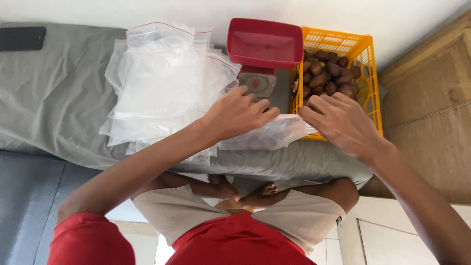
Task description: The person picks up fruit from a crate, places it on a scale, and then transfers it into a plastic bag before sealing it.
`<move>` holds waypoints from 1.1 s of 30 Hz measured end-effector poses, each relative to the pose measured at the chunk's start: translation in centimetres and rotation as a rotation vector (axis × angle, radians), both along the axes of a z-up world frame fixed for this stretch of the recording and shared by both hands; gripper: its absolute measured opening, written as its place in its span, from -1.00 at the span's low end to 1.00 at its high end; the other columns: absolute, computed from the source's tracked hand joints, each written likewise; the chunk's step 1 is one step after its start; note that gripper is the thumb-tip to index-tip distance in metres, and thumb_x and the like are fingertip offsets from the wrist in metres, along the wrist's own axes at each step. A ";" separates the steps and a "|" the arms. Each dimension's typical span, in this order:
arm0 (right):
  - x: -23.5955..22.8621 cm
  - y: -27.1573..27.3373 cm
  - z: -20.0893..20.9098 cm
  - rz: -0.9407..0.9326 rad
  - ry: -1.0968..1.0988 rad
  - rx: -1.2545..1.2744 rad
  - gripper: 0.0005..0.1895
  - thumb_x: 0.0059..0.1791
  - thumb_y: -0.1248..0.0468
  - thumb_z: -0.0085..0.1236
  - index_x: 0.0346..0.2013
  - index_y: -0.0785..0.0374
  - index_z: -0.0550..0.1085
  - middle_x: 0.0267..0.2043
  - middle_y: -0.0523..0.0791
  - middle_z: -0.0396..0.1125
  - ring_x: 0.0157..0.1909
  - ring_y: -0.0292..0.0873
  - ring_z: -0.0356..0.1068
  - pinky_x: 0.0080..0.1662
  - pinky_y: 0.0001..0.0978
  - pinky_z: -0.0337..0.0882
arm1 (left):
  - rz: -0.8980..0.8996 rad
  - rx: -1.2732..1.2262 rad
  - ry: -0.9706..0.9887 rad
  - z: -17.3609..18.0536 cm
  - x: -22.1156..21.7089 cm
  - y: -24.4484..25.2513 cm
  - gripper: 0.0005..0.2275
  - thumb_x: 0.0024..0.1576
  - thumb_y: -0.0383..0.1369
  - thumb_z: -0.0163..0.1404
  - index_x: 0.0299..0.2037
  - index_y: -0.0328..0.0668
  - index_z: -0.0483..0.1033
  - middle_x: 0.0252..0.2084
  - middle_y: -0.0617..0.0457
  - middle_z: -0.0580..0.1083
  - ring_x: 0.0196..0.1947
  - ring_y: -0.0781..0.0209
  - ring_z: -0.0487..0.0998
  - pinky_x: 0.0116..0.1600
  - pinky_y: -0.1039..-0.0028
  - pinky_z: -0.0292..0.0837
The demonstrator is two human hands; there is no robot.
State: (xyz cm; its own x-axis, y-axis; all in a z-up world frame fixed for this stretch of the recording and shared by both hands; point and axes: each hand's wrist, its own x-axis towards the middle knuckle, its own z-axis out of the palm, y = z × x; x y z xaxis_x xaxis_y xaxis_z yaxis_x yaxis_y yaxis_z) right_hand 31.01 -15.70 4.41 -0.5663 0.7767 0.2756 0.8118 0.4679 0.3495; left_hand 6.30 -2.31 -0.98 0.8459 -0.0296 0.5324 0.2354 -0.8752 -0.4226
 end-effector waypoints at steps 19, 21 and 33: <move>0.4 -0.2 -0.9 0.131 -0.041 0.058 -0.76 0.14 0.29 -0.02 -0.44 0.14 0.36 -0.46 -0.18 0.14 -0.40 -0.14 0.26 -0.25 -0.34 0.31 | -0.066 -0.105 0.117 2.4 -0.5 -0.3 -0.85 0.08 -0.43 0.17 -0.29 0.09 0.45 -0.47 0.21 0.50 -0.63 0.16 0.60 -0.33 0.35 0.43; 0.8 -0.4 -1.8 0.124 -0.066 0.043 -0.80 0.13 0.29 0.00 -0.41 0.15 0.36 -0.43 -0.17 0.15 -0.37 -0.13 0.27 -0.21 -0.34 0.33 | -0.068 -0.100 0.125 2.2 -0.6 -0.4 -0.85 0.09 -0.44 0.17 -0.29 0.09 0.45 -0.47 0.21 0.49 -0.62 0.16 0.61 -0.32 0.34 0.43; 2.0 -1.4 -1.8 0.094 -0.140 -0.006 -0.81 0.12 0.29 0.00 -0.40 0.17 0.32 -0.38 -0.16 0.13 -0.33 -0.13 0.23 -0.21 -0.31 0.29 | -0.093 -0.171 0.248 1.8 -0.5 -0.3 -0.84 0.15 -0.48 0.12 -0.16 0.06 0.47 -0.35 0.11 0.56 -0.47 0.06 0.69 -0.24 0.28 0.51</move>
